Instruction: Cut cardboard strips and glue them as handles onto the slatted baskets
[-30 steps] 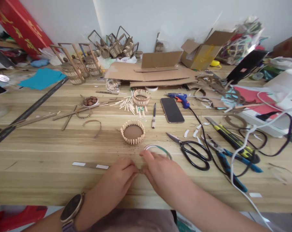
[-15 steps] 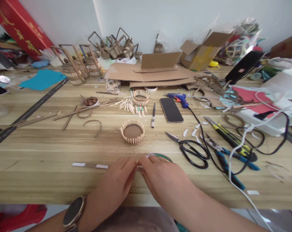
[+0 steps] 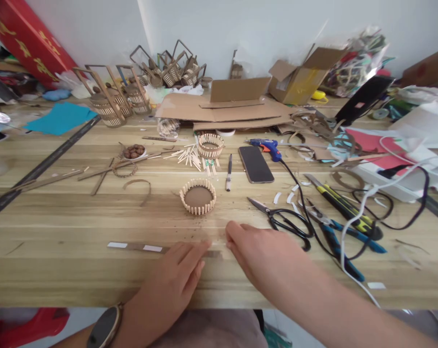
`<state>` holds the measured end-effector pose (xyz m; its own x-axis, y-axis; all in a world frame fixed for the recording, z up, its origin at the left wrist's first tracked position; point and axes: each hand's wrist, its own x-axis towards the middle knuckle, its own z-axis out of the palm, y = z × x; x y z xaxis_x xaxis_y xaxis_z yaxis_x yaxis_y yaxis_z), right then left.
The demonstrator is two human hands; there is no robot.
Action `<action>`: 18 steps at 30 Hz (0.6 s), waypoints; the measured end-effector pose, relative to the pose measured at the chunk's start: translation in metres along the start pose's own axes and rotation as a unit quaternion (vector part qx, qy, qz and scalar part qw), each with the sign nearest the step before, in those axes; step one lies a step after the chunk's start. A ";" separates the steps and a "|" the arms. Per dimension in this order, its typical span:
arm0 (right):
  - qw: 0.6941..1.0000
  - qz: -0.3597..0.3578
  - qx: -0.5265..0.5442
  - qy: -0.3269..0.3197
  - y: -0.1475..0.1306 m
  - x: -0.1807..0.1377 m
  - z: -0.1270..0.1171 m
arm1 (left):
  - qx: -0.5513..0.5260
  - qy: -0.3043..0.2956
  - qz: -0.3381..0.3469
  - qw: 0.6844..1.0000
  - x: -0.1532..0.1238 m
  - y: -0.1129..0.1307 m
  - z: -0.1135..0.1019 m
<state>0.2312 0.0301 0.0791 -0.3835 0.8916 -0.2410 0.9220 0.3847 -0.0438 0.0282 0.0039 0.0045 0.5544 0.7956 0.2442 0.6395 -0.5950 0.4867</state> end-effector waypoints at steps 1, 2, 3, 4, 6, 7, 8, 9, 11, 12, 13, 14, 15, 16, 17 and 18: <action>1.000 0.005 0.023 -0.013 0.004 -0.002 -0.004 | 0.006 -0.015 0.022 1.000 -0.001 -0.001 0.000; 0.999 0.006 0.047 -0.025 0.007 -0.004 -0.007 | 0.017 -0.031 0.045 0.998 -0.003 -0.001 0.000; 0.997 0.001 0.069 -0.038 0.009 -0.006 -0.011 | 0.033 -0.044 0.064 0.996 -0.005 -0.001 0.001; 0.995 -0.003 0.083 -0.052 0.011 -0.006 -0.014 | 0.052 -0.050 0.080 0.994 -0.006 -0.001 0.002; 0.992 -0.001 0.093 -0.081 0.012 -0.006 -0.020 | 0.086 -0.054 0.103 0.990 -0.009 -0.001 0.004; 0.991 0.006 0.095 -0.097 0.012 -0.004 -0.023 | 0.099 -0.052 0.111 0.987 -0.010 0.000 0.005; 0.989 0.018 0.096 -0.111 0.012 -0.003 -0.026 | 0.113 -0.048 0.117 0.986 -0.011 0.001 0.005; 0.987 0.032 0.095 -0.124 0.013 -0.001 -0.029 | 0.129 -0.042 0.123 0.983 -0.012 0.001 0.006; 0.985 0.057 0.096 -0.135 0.020 0.002 -0.032 | 0.163 -0.032 0.132 0.977 -0.014 0.002 0.006; 0.983 0.062 0.105 -0.138 0.025 0.003 -0.032 | 0.179 -0.031 0.139 0.974 -0.015 0.002 0.006; 0.980 0.064 0.126 -0.140 0.031 0.005 -0.031 | 0.190 -0.035 0.148 0.970 -0.015 0.001 0.007; 0.974 0.061 0.161 -0.147 0.037 0.006 -0.028 | 0.196 -0.041 0.158 0.967 -0.016 0.000 0.007; 0.964 0.056 0.207 -0.158 0.043 0.008 -0.025 | 0.197 -0.050 0.167 0.965 -0.016 -0.001 0.008; 0.950 0.051 0.254 -0.173 0.047 0.010 -0.021 | 0.198 -0.058 0.174 0.963 -0.016 -0.002 0.009; 0.934 0.044 0.298 -0.194 0.049 0.012 -0.015 | 0.200 -0.064 0.179 0.961 -0.016 -0.002 0.011; 0.916 0.038 0.337 -0.216 0.050 0.015 -0.010 | 0.202 -0.066 0.180 0.960 -0.016 -0.003 0.011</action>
<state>0.2714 0.0649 0.0831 -0.3937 0.6755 -0.6234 0.8248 -0.0397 -0.5640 0.0233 -0.0088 -0.0105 0.8247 0.5237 0.2137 0.5325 -0.8462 0.0188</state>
